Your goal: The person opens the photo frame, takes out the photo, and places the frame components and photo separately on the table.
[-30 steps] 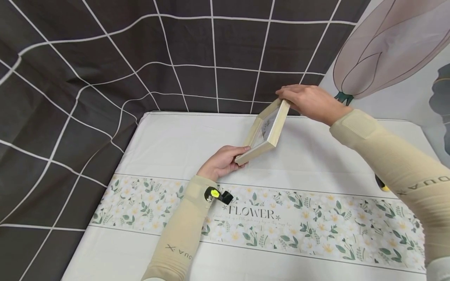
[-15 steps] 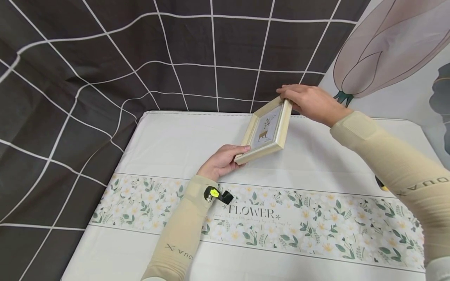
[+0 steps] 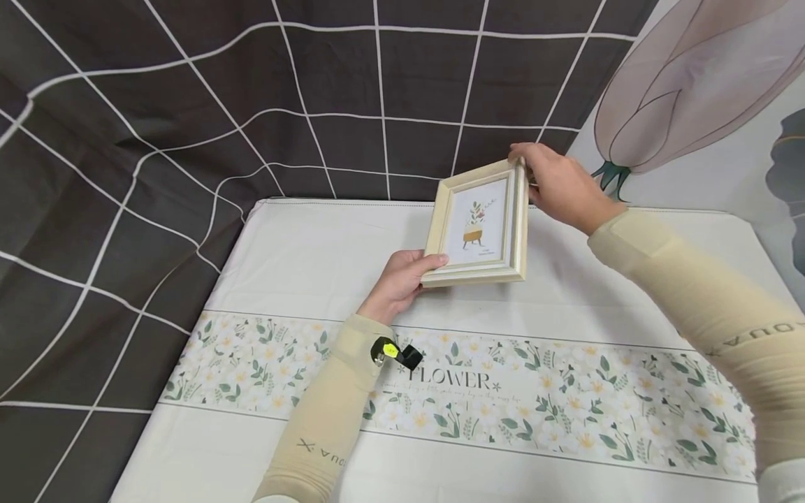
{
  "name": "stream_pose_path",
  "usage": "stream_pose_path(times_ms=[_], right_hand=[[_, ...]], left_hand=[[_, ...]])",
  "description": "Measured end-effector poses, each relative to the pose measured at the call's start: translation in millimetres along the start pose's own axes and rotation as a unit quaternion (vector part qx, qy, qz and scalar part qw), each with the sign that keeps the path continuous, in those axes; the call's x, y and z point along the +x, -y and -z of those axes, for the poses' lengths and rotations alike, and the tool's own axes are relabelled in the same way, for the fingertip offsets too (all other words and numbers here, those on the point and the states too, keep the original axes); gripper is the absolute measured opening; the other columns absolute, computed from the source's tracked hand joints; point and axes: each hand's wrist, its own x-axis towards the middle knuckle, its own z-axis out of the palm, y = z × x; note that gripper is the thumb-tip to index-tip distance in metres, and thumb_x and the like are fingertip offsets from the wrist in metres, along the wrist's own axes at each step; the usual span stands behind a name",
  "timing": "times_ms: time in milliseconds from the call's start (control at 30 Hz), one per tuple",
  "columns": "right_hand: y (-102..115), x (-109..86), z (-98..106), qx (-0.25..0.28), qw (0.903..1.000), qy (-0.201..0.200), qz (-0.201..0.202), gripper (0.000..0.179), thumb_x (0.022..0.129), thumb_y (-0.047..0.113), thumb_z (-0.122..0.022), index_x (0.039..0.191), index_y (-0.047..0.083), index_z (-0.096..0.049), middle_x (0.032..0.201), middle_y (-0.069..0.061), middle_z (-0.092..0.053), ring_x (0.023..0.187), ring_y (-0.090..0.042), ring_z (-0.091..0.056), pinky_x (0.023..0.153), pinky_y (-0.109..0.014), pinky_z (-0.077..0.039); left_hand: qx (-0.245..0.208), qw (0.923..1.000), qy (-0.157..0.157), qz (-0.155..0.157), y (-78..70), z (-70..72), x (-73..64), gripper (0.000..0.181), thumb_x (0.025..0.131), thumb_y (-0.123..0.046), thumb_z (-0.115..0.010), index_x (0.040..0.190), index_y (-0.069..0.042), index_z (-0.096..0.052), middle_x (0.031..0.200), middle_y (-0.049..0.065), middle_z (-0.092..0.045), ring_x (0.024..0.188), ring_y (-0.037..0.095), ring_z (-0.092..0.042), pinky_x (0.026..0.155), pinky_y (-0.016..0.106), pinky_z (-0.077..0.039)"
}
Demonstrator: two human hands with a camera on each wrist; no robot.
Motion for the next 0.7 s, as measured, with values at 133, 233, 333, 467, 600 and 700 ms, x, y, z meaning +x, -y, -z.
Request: stream_pose_path(times_ms=[133,233,333,467,600,700], right_hand=[[3.1,-1.9,-1.8,0.026,0.9965,0.007,-0.079,0.059,0.101,0.011,-0.058,0.150,-0.003,-0.027,0.138,-0.029,-0.052,0.112,-0.044,-0.064,0.092,-0.058,-0.052],[4.3,-3.9,-4.5,0.052,0.9914,0.002,-0.120,0.061,0.101,0.011,-0.056,0.151,-0.008,-0.027,0.135,-0.030,-0.057,0.106,-0.043,-0.067,0.089,-0.056,-0.054],[5.0,-6.9,-7.5,0.077,0.9849,0.005,-0.155,0.050,0.102,0.010,-0.052,0.144,-0.013,-0.040,0.121,-0.031,-0.065,0.093,-0.040,-0.072,0.079,-0.050,-0.059],[5.8,-11.3,-10.0,0.161,0.9632,0.024,-0.214,0.040,0.107,0.017,-0.044,0.129,-0.014,-0.057,0.103,-0.028,-0.069,0.071,-0.026,-0.073,0.063,-0.034,-0.061],[8.5,-14.7,-9.5,0.281,0.9143,0.028,-0.290,0.052,0.110,0.031,-0.034,0.123,-0.013,-0.059,0.093,-0.019,-0.065,0.065,-0.011,-0.067,0.063,-0.027,-0.060],[13.2,-14.4,-9.1,0.317,0.8894,0.038,-0.327,0.062,0.109,0.042,-0.033,0.129,-0.013,-0.055,0.101,-0.018,-0.064,0.070,-0.008,-0.066,0.067,-0.026,-0.060]], left_hand=[[0.017,0.9996,-0.018,-0.015,-1.9,-4.4,-0.8,0.034,0.090,-0.013,-0.074,0.116,0.008,-0.070,0.099,0.016,-0.076,0.081,0.014,-0.073,0.070,0.025,-0.058],[0.035,0.9984,-0.037,-0.027,-3.6,-7.3,-1.4,0.032,0.089,-0.014,-0.076,0.112,0.007,-0.072,0.095,0.014,-0.076,0.079,0.013,-0.072,0.070,0.023,-0.056],[0.056,0.9963,-0.055,-0.036,-5.1,-9.3,-1.5,0.029,0.087,-0.015,-0.077,0.107,0.006,-0.073,0.090,0.012,-0.076,0.078,0.013,-0.070,0.069,0.023,-0.054],[0.079,0.9936,-0.070,-0.040,-5.9,-10.9,-1.2,0.027,0.086,-0.016,-0.079,0.102,0.005,-0.074,0.086,0.010,-0.075,0.076,0.013,-0.068,0.069,0.024,-0.052],[0.107,0.9901,-0.079,-0.044,-6.2,-12.5,-1.0,0.029,0.086,-0.018,-0.078,0.105,0.003,-0.074,0.089,0.010,-0.076,0.080,0.014,-0.069,0.072,0.025,-0.052],[0.126,0.9865,-0.090,-0.054,-6.3,-13.7,-1.1,0.031,0.087,-0.017,-0.078,0.110,0.003,-0.073,0.092,0.009,-0.076,0.085,0.016,-0.071,0.076,0.027,-0.055]])
